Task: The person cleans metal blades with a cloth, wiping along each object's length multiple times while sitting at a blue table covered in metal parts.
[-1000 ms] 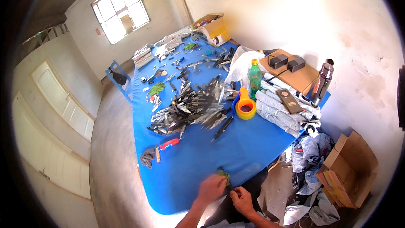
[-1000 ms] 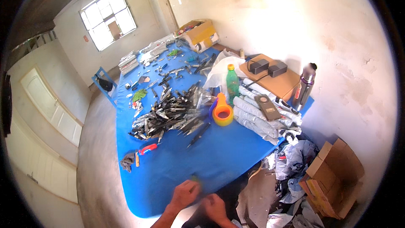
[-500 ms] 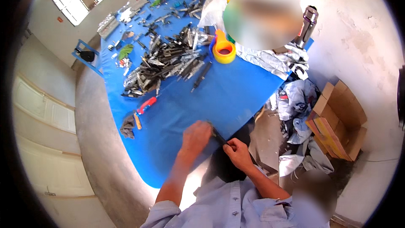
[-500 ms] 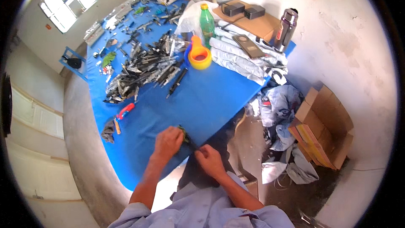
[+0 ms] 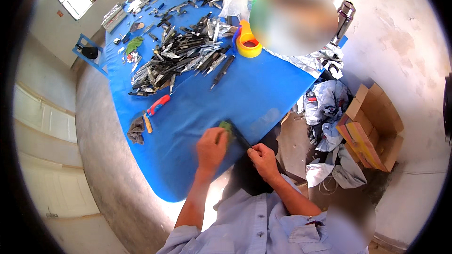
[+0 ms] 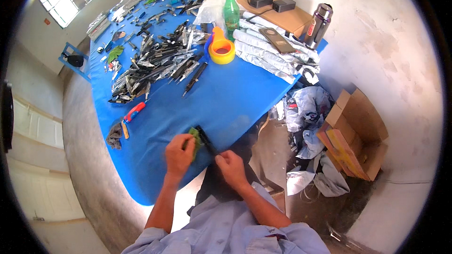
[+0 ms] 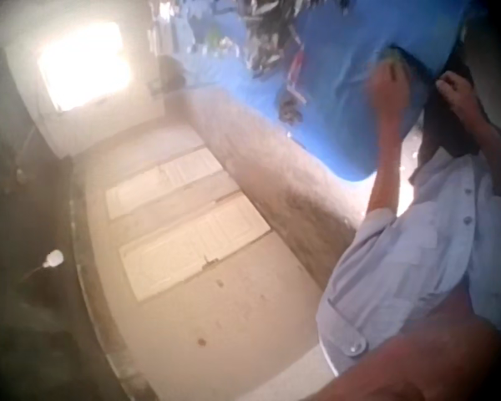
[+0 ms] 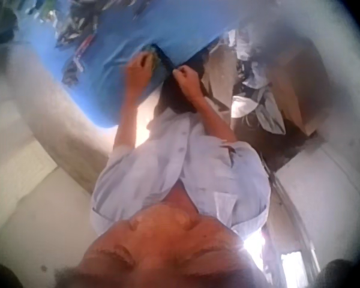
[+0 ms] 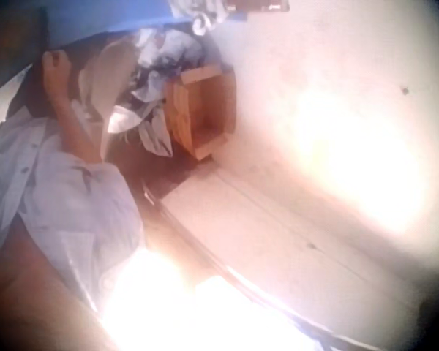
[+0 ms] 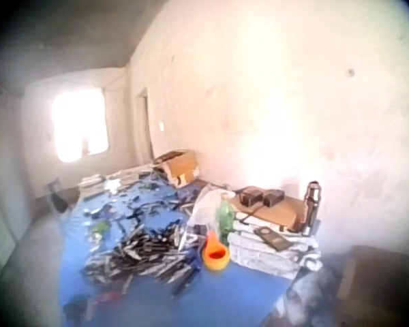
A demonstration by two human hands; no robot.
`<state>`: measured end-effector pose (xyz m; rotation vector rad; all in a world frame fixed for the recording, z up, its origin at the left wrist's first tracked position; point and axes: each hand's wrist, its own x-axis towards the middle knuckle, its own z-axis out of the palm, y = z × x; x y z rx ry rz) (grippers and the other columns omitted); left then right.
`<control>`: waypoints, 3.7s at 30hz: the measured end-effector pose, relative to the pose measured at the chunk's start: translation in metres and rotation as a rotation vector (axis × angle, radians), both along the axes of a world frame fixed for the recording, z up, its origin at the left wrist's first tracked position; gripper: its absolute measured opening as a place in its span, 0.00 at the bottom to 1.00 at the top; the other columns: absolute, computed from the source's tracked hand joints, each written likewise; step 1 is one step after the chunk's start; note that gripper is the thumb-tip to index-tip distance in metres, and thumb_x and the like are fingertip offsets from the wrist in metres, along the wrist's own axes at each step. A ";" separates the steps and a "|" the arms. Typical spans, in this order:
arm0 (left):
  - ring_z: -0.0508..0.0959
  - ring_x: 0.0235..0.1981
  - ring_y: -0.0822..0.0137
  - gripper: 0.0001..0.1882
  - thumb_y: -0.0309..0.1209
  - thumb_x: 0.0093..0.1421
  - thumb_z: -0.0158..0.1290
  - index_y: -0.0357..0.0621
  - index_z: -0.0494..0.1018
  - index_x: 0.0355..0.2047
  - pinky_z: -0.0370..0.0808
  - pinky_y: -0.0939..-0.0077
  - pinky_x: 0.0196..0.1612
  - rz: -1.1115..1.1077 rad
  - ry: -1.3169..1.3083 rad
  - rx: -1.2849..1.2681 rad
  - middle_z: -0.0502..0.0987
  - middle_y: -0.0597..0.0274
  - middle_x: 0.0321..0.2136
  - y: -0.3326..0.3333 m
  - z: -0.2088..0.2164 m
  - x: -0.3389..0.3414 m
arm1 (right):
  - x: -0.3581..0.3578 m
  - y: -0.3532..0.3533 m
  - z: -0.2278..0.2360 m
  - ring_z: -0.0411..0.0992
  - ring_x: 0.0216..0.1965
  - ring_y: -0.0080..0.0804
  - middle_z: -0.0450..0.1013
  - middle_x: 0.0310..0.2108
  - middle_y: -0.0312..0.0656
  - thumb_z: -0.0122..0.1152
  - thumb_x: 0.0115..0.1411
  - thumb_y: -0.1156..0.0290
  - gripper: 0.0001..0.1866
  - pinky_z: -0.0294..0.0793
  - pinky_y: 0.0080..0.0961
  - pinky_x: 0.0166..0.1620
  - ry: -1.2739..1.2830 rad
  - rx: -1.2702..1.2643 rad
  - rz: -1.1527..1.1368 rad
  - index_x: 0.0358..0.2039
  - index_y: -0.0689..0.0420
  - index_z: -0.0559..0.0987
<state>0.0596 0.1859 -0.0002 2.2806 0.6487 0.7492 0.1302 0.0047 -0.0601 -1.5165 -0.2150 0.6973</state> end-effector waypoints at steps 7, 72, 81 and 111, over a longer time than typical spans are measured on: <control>0.81 0.47 0.52 0.17 0.26 0.56 0.59 0.42 0.80 0.48 0.80 0.59 0.49 -0.321 0.099 0.293 0.81 0.55 0.50 -0.023 -0.002 -0.006 | 0.002 -0.009 0.000 0.73 0.30 0.22 0.78 0.27 0.40 0.67 0.64 0.69 0.11 0.75 0.27 0.35 -0.165 -0.162 0.042 0.37 0.66 0.81; 0.82 0.38 0.49 0.10 0.19 0.62 0.59 0.36 0.81 0.45 0.79 0.59 0.38 -0.335 0.171 0.182 0.79 0.51 0.39 -0.030 0.010 0.012 | 0.005 0.005 0.014 0.72 0.25 0.33 0.74 0.23 0.49 0.63 0.68 0.62 0.16 0.70 0.35 0.31 -0.103 -0.075 0.003 0.33 0.65 0.80; 0.83 0.38 0.48 0.09 0.21 0.63 0.57 0.34 0.82 0.43 0.79 0.60 0.42 -0.174 0.139 0.080 0.82 0.47 0.38 -0.018 0.018 0.006 | -0.001 0.006 0.016 0.73 0.24 0.38 0.75 0.23 0.51 0.64 0.68 0.61 0.17 0.71 0.37 0.32 -0.166 -0.057 -0.061 0.32 0.65 0.80; 0.84 0.44 0.60 0.19 0.31 0.61 0.66 0.38 0.80 0.51 0.80 0.67 0.50 0.134 0.132 -0.064 0.84 0.53 0.44 -0.015 0.061 -0.046 | -0.011 -0.011 0.034 0.65 0.22 0.12 0.69 0.24 0.26 0.59 0.75 0.67 0.10 0.63 0.16 0.25 0.178 0.326 0.016 0.42 0.60 0.81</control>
